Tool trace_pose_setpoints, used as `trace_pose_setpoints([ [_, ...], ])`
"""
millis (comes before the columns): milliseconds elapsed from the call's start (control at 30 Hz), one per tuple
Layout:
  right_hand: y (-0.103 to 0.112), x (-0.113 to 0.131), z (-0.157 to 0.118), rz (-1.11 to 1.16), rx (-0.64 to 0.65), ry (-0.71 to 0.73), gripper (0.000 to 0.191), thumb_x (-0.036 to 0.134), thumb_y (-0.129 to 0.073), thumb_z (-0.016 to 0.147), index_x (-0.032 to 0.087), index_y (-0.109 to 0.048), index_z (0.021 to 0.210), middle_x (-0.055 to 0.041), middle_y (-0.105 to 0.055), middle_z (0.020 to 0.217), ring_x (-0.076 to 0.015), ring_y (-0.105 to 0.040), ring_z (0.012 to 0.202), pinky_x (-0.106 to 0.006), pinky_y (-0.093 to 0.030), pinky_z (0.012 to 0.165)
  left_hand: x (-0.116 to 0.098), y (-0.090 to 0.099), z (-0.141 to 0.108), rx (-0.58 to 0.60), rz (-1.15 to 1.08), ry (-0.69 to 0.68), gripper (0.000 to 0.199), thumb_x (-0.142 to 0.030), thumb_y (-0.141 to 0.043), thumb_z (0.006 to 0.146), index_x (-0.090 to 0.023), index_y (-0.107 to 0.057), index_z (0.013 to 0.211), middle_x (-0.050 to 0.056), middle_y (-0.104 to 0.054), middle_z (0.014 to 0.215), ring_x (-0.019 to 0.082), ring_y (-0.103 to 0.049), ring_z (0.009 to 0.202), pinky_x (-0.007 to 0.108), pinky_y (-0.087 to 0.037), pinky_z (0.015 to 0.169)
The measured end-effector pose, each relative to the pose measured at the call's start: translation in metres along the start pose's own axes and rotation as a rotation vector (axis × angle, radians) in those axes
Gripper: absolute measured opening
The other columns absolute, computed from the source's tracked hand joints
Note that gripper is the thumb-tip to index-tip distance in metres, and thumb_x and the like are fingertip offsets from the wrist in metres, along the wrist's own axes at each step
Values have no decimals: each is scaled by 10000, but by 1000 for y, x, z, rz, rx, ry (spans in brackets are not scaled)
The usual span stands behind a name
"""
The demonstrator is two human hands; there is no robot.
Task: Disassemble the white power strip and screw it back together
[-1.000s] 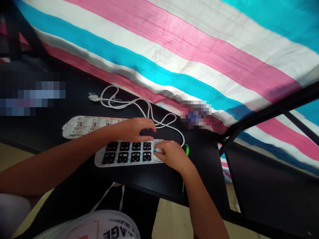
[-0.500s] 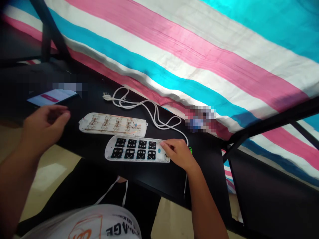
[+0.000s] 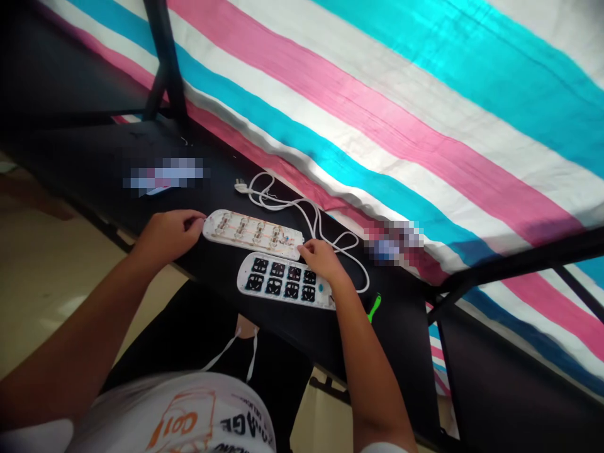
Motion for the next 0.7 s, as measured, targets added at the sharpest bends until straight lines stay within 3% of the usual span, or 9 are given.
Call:
trace_pose_setpoints([
  [267, -13, -16, 11, 93, -26, -50, 242, 377, -651, 863, 144, -710, 837, -48, -738, 777, -152, -622, 656, -271, -437, 617, 8, 0, 3, -7, -1, -88, 422, -376, -415, 927, -172, -728, 1123, 147, -693, 1165, 304, -662, 1109, 421, -518, 1012],
  [533, -15, -29, 12, 157, -95, -67, 149, 301, -648, 845, 159, -692, 849, -43, -737, 805, -160, -658, 720, -269, -489, 665, 7, -3, 0, 47, 54, -115, 390, -381, -406, 948, -193, -688, 1142, 135, -699, 1154, 308, -646, 1095, 441, -507, 999],
  [700, -16, -28, 13, 176, -116, -69, 181, 310, -676, 856, 148, -714, 928, -58, -747, 827, -162, -667, 717, -281, -515, 687, 6, -3, -2, 54, 63, -65, 421, -425, -420, 955, -203, -695, 1184, 135, -697, 1182, 310, -638, 1104, 442, -503, 986],
])
Point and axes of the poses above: each hand's wrist, its own z-axis towards the middle knuckle, its own y-axis out of the back of the hand, x = y × z, the point moved 5 cm from there along z, towards the middle knuckle
